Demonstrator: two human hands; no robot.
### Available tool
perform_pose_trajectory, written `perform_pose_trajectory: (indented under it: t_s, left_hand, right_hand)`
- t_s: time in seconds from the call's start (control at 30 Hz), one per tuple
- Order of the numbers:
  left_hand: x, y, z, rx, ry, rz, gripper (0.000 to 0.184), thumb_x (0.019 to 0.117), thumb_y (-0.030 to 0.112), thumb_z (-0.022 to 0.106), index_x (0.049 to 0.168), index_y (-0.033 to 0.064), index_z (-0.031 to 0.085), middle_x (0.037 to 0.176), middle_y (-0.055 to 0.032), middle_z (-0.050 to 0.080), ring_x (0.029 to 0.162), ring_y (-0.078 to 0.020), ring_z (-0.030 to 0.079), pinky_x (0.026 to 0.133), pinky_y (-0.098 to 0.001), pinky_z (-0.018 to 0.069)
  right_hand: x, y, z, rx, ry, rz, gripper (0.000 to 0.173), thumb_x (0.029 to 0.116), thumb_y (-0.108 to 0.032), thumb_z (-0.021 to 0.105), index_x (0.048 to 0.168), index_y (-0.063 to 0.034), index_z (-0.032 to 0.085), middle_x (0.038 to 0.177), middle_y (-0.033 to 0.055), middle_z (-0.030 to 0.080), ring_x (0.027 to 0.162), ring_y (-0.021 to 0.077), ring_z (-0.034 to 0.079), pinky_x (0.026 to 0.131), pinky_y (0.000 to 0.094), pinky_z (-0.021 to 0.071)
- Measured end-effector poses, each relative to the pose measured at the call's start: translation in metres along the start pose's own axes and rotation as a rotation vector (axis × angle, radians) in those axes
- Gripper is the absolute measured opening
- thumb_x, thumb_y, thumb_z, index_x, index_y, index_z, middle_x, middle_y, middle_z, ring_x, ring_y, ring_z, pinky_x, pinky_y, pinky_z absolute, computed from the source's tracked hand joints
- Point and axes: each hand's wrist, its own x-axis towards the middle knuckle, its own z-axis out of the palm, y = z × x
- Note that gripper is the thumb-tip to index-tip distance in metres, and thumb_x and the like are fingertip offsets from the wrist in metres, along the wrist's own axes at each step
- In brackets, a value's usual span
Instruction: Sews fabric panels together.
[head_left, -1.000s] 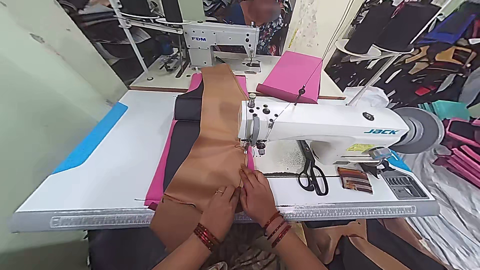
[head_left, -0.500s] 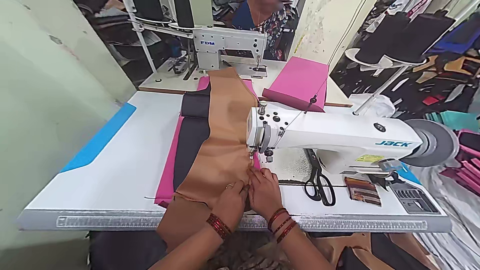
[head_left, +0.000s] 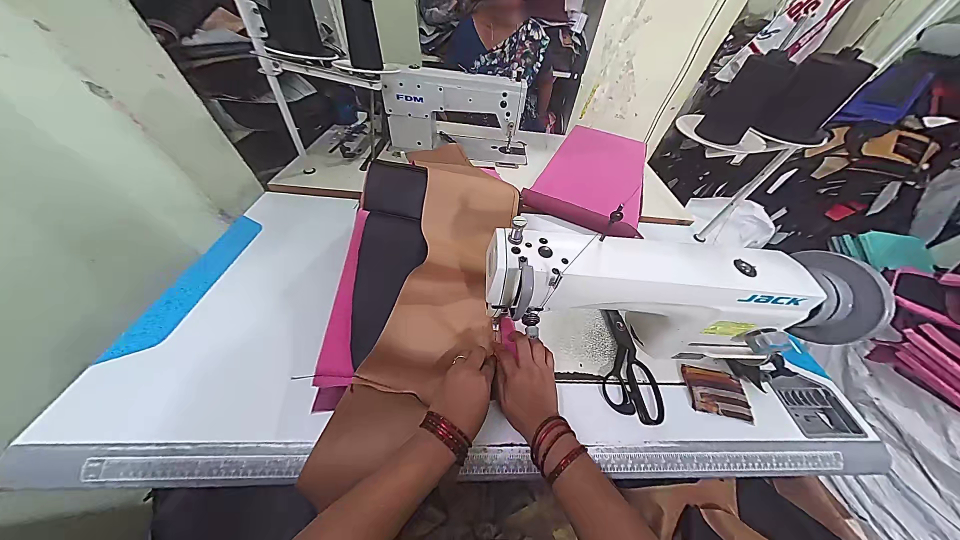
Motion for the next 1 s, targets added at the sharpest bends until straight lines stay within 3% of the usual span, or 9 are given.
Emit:
perform_pose_trajectory:
  t_s: [0.13, 0.3, 0.47, 0.6, 0.67, 0.77, 0.87, 0.93, 1.0]
  left_hand:
    - [0.014, 0.0, -0.003, 0.021, -0.103, -0.027, 0.03, 0.0986, -0.004, 0.051, 0.12, -0.0056, 0.072, 0.125, -0.0244, 0.068, 0.119, -0.0404, 0.065, 0.102, -0.0473, 0.0519]
    - [0.033, 0.003, -0.011, 0.066, -0.26, -0.072, 0.033, 0.1025, 0.0, 0.046, 0.126, -0.0056, 0.068, 0.137, -0.0237, 0.061, 0.129, -0.0395, 0.059, 0.109, -0.0477, 0.0466]
    - [0.045, 0.009, -0.018, 0.158, -0.394, -0.122, 0.04, 0.1039, -0.001, 0.04, 0.138, -0.0033, 0.06, 0.148, -0.0202, 0.054, 0.138, -0.0366, 0.051, 0.115, -0.0467, 0.0404]
    - [0.041, 0.005, -0.009, 0.135, -0.27, -0.085, 0.037, 0.1034, 0.001, 0.042, 0.132, -0.0021, 0.066, 0.143, -0.0191, 0.059, 0.137, -0.0348, 0.054, 0.114, -0.0464, 0.0417]
    - [0.031, -0.005, -0.01, 0.022, -0.2, -0.035, 0.034, 0.1053, 0.01, 0.047, 0.129, -0.0012, 0.068, 0.139, -0.0209, 0.063, 0.134, -0.0373, 0.056, 0.114, -0.0496, 0.0421]
    - [-0.005, -0.034, -0.013, -0.053, 0.122, 0.022, 0.034, 0.1014, 0.021, 0.058, 0.121, -0.0032, 0.072, 0.128, -0.0252, 0.068, 0.125, -0.0448, 0.062, 0.106, -0.0603, 0.0465]
    - [-0.049, -0.069, -0.027, 0.059, 0.437, -0.243, 0.07, 0.0845, 0.032, 0.075, 0.137, -0.0104, 0.056, 0.137, -0.0376, 0.055, 0.129, -0.0605, 0.05, 0.098, -0.0748, 0.0409]
    - [-0.068, -0.087, -0.043, -0.013, 0.34, -0.477, 0.099, 0.0738, 0.03, 0.09, 0.148, -0.0129, 0.04, 0.138, -0.0456, 0.048, 0.127, -0.0667, 0.047, 0.097, -0.0794, 0.0379]
    - [-0.075, -0.101, -0.05, -0.099, 0.109, -0.602, 0.085, 0.0793, 0.031, 0.089, 0.14, -0.0141, 0.05, 0.125, -0.0433, 0.058, 0.12, -0.0613, 0.055, 0.101, -0.0727, 0.0411]
  right_hand:
    - [0.007, 0.002, 0.004, -0.003, -0.061, 0.064, 0.027, 0.0934, -0.015, 0.06, 0.112, -0.0122, 0.08, 0.121, 0.0213, 0.069, 0.116, 0.0478, 0.063, 0.093, 0.0629, 0.0499]
    - [0.005, 0.004, 0.006, -0.038, 0.025, 0.021, 0.026, 0.0916, -0.014, 0.061, 0.11, -0.0082, 0.08, 0.113, 0.0184, 0.073, 0.108, 0.043, 0.069, 0.083, 0.0585, 0.0549]
    - [0.012, 0.004, 0.005, -0.023, -0.097, 0.108, 0.03, 0.091, -0.008, 0.063, 0.116, -0.0087, 0.078, 0.124, 0.0214, 0.069, 0.119, 0.0456, 0.063, 0.093, 0.0617, 0.0511]
    - [0.009, 0.005, 0.007, -0.024, -0.056, 0.079, 0.03, 0.0901, -0.007, 0.063, 0.116, -0.0069, 0.078, 0.124, 0.0202, 0.07, 0.117, 0.0451, 0.065, 0.092, 0.0611, 0.0518]
    - [0.003, 0.007, 0.008, -0.013, 0.006, -0.01, 0.03, 0.0886, -0.007, 0.063, 0.114, -0.0055, 0.078, 0.122, 0.0156, 0.073, 0.115, 0.0421, 0.067, 0.092, 0.0605, 0.0529]
    - [-0.002, 0.01, 0.003, 0.044, 0.012, -0.118, 0.029, 0.0856, -0.004, 0.063, 0.11, -0.0057, 0.079, 0.12, 0.0088, 0.075, 0.115, 0.0355, 0.069, 0.094, 0.0583, 0.0536]
    - [-0.003, 0.01, 0.004, 0.059, 0.013, -0.139, 0.028, 0.0832, -0.002, 0.064, 0.107, -0.0064, 0.08, 0.118, 0.007, 0.076, 0.114, 0.0338, 0.07, 0.092, 0.0568, 0.0542]
    - [-0.003, 0.009, 0.003, 0.063, 0.009, -0.142, 0.028, 0.0825, -0.002, 0.066, 0.107, -0.0058, 0.079, 0.118, 0.0073, 0.076, 0.114, 0.0344, 0.069, 0.092, 0.0566, 0.0542]
    - [-0.004, 0.007, 0.002, 0.071, -0.007, -0.139, 0.028, 0.0817, -0.001, 0.068, 0.107, -0.0046, 0.079, 0.12, 0.0079, 0.075, 0.115, 0.0357, 0.068, 0.093, 0.0574, 0.0536]
